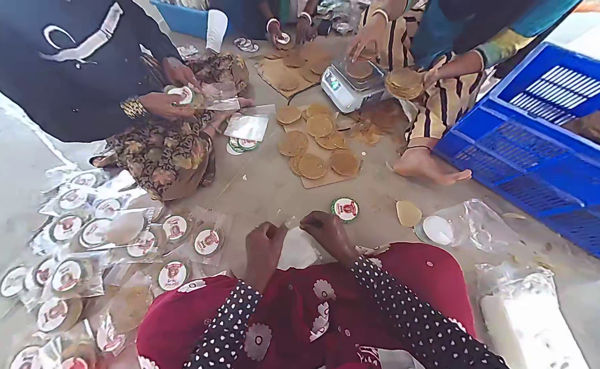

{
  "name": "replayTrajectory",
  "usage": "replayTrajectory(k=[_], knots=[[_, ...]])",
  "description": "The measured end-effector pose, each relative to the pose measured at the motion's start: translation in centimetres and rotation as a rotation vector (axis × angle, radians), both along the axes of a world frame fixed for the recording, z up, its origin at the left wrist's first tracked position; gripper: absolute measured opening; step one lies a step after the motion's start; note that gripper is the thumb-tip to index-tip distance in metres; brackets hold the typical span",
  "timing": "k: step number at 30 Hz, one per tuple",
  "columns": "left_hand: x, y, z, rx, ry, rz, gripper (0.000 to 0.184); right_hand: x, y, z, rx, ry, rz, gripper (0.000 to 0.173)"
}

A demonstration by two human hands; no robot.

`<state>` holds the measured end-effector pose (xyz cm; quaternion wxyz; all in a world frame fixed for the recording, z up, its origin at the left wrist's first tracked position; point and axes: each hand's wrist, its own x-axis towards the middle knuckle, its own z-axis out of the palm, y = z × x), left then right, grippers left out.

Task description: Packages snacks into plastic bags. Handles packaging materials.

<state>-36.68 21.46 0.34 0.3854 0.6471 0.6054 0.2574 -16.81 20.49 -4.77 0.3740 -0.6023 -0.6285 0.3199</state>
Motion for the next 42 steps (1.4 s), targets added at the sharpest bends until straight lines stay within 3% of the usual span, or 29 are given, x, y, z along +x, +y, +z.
replayTrajectory(k=[3,6,11,16,20,23,26,30,33,38,42], knots=[[1.8,-0.9,-0.8,-0.291,-0.411,0.141,0.039,-2.8,-1.3,2.0,0.127,-0.03,0.024,0.018],[2.4,-1.2,-1.1,-0.277,-0.616,0.272,0.029,-4.1,-2.0,1.8,0.158,-0.002,0.055,0.023],[1.3,-1.1,-1.0,-0.24,-0.549,0.227,0.019,-4.2,-2.2,2.0,0.05,0.282,0.017,0.029],[1.6,-1.3,-0.3,-0.105,-0.472,0.134,0.015,-4.0,-2.3,2.9,-0.027,0.398,-0.095,0.027],[1.6,-1.8,0.2,0.061,-0.237,0.016,0.016,-4.7,-2.7,4.1,0.034,0.213,-0.094,0.039],[1.6,-2.4,0.3,0.139,-0.143,-0.059,0.023,-4.8,-2.1,5.3,-0.009,0.008,-0.1,0.026],[1.1,-2.3,0.1,0.19,-0.102,-0.082,0.037,-3.4,-1.1,6.4,-0.131,-0.165,-0.098,0.025],[0.8,-1.4,-0.3,0.273,-0.144,0.025,0.013,-1.6,-1.3,7.0,-0.063,-0.253,-0.142,0.029],[1.3,-1.1,-0.6,0.327,-0.212,0.045,0.017,-4.4,-3.7,8.4,0.229,-0.164,-0.098,0.021],[1.6,-1.3,-0.5,0.402,-0.087,0.108,0.022,-7.3,-6.2,9.5,-0.054,0.093,-0.021,0.041],[1.2,-1.5,1.7,0.196,0.029,0.126,0.027,-9.1,-8.4,10.1,0.042,0.24,0.038,0.045]])
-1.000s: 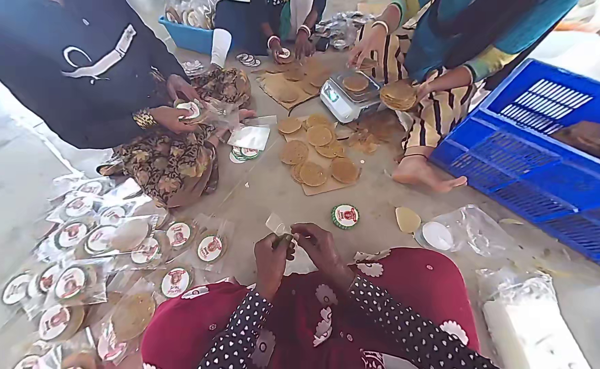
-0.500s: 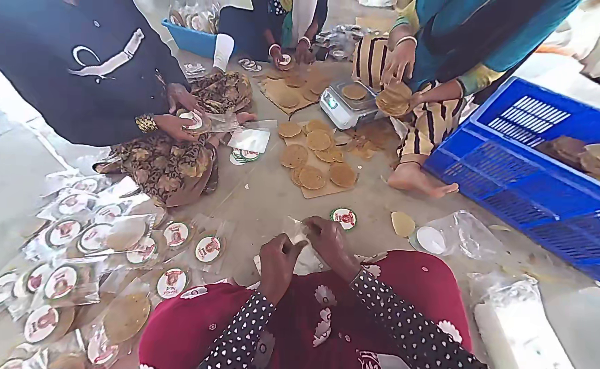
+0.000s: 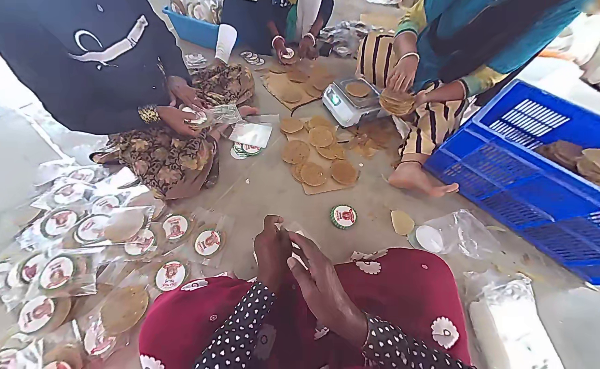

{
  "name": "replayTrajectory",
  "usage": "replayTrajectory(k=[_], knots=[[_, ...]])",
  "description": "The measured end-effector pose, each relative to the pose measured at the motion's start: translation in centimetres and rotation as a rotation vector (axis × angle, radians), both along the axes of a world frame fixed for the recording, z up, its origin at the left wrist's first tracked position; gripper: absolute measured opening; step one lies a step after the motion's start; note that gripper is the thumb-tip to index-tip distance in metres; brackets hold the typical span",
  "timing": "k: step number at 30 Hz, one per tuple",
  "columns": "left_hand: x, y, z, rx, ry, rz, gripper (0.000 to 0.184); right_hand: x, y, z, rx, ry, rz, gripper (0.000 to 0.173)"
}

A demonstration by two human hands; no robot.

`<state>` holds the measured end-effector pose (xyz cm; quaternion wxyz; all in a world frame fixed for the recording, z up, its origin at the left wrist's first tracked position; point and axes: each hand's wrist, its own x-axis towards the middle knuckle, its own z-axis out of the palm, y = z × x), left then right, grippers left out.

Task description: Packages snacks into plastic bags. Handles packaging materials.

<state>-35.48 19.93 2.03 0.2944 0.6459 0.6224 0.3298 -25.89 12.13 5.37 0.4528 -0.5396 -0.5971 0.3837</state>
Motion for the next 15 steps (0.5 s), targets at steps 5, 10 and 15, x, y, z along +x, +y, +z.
replayTrajectory(k=[5,10,15], knots=[[0.1,0.1,0.9,-0.075,0.019,0.003,0.026,-0.4,-0.6,-0.3,0.092,0.1,-0.022,0.045],[0.1,-0.4,0.6,-0.091,-0.044,-0.05,0.027,0.7,0.5,0.2,-0.231,0.198,-0.077,0.056],[0.7,-2.1,1.5,-0.023,-0.08,-0.104,0.025,0.8,2.0,-0.6,-0.351,0.387,-0.009,0.08]])
